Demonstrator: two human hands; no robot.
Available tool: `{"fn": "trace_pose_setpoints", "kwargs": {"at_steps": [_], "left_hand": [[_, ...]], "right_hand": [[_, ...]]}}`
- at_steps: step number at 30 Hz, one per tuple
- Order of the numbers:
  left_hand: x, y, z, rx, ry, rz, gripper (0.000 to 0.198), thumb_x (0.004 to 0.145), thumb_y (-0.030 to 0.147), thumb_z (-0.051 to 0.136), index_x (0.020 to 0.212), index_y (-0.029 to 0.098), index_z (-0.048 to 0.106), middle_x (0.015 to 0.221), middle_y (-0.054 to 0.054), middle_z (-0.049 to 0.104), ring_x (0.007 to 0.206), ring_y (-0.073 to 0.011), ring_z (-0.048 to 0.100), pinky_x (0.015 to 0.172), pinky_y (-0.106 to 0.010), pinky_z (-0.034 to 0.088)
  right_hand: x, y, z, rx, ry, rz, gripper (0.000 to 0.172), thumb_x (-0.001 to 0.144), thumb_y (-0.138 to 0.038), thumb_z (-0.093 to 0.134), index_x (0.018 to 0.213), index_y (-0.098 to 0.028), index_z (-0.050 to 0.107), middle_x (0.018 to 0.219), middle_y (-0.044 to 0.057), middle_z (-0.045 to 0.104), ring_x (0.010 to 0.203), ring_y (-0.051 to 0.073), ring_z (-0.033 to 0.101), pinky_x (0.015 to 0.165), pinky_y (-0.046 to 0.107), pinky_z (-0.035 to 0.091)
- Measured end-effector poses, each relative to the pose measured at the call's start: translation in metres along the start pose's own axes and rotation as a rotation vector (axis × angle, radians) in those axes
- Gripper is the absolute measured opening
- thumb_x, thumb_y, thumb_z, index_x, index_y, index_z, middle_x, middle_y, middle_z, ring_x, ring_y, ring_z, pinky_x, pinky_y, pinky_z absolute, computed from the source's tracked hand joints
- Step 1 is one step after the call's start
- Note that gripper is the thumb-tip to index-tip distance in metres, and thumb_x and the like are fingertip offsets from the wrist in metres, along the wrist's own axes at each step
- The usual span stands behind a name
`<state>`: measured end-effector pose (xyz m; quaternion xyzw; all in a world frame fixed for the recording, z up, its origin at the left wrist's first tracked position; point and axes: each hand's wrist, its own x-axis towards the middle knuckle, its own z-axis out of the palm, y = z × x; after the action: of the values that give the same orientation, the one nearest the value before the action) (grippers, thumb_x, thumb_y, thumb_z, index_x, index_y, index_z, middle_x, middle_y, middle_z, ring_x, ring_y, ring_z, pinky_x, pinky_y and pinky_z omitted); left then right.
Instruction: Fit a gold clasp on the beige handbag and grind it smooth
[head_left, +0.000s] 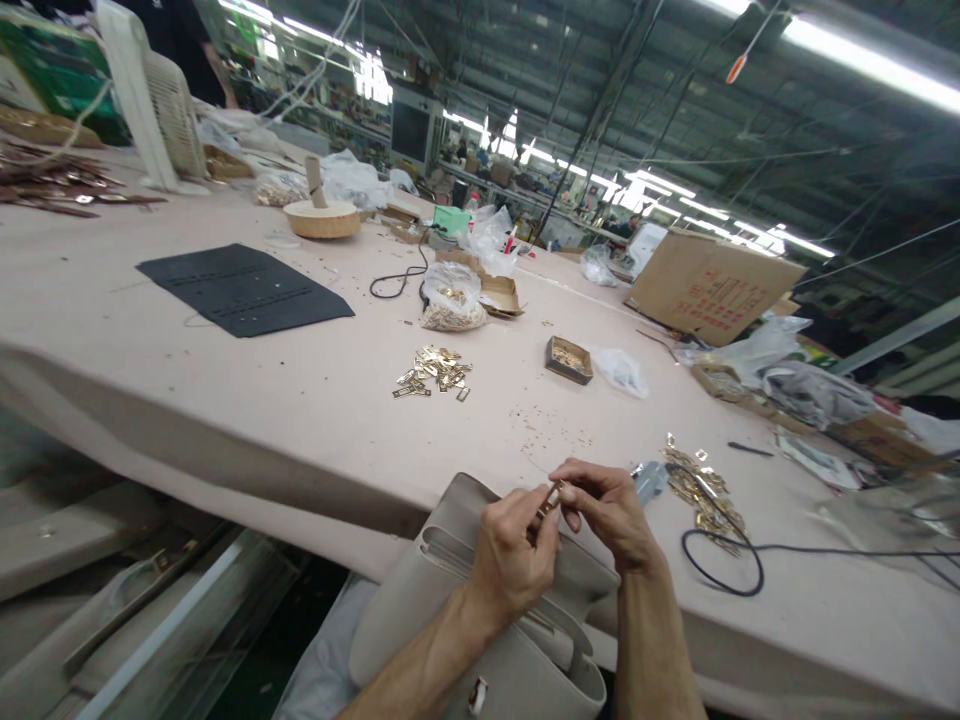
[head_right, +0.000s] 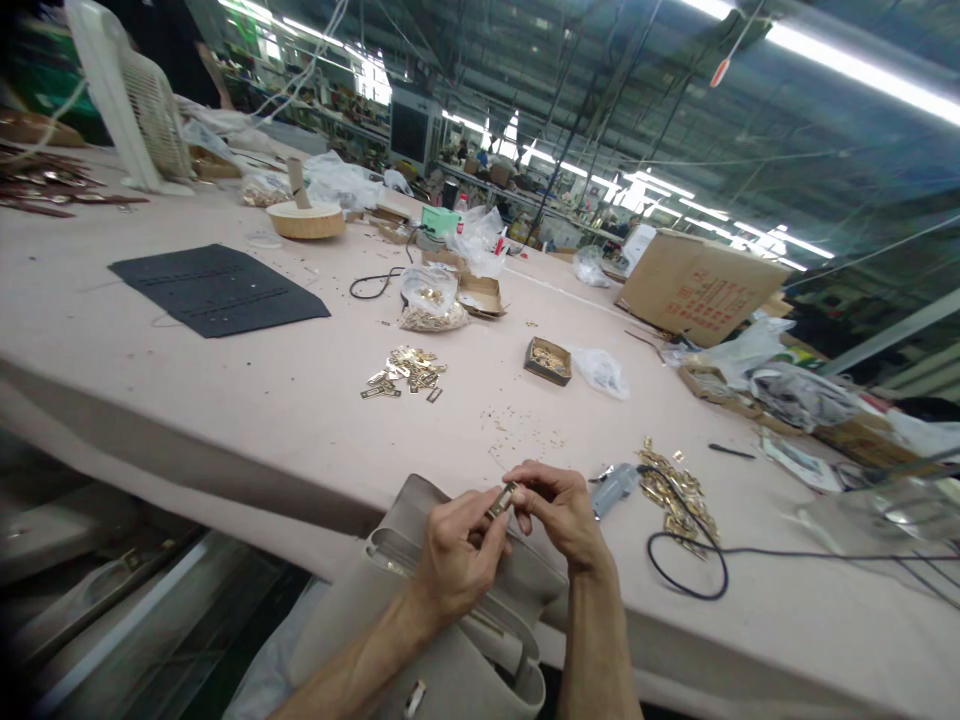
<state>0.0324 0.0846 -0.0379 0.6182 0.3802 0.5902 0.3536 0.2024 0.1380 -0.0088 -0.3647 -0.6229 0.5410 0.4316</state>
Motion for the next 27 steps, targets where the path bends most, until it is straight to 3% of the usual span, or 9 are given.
{"fn": "trace_pose_setpoints", "kwargs": {"at_steps": [7,17,27], "left_hand": [[0.002,0.0,-0.001,0.02,0.002,0.04,0.022,0.095,0.015,0.055,0.111,0.017,0.068,0.083,-0.007,0.069,0.061,-0.0148,0.065,0.058,-0.024,0.053],[0.004,0.0,-0.003,-0.002,-0.04,-0.051,0.016,0.097,0.018,0.051,0.099,0.018,0.067,0.083,-0.008,0.071,0.068,-0.0179,0.067,0.063,-0.027,0.054],[0.003,-0.005,0.003,0.085,0.015,0.023,0.024,0.096,0.015,0.051,0.113,0.011,0.067,0.083,-0.01,0.065,0.066,-0.0173,0.064,0.06,-0.027,0.052]], "right_hand": [[0.006,0.007,-0.006,0.083,-0.067,0.005,0.02,0.082,-0.021,0.078,0.101,-0.018,0.077,0.076,0.002,0.062,0.047,0.008,0.055,0.043,0.021,0.039],[0.014,0.014,-0.005,0.155,-0.079,-0.014,0.019,0.082,-0.023,0.079,0.1,-0.019,0.078,0.073,0.001,0.06,0.044,0.007,0.053,0.041,0.019,0.035],[0.017,0.017,-0.008,0.173,-0.087,0.021,0.021,0.078,-0.027,0.082,0.096,-0.017,0.078,0.075,0.002,0.061,0.041,0.006,0.05,0.036,0.018,0.031]]}}
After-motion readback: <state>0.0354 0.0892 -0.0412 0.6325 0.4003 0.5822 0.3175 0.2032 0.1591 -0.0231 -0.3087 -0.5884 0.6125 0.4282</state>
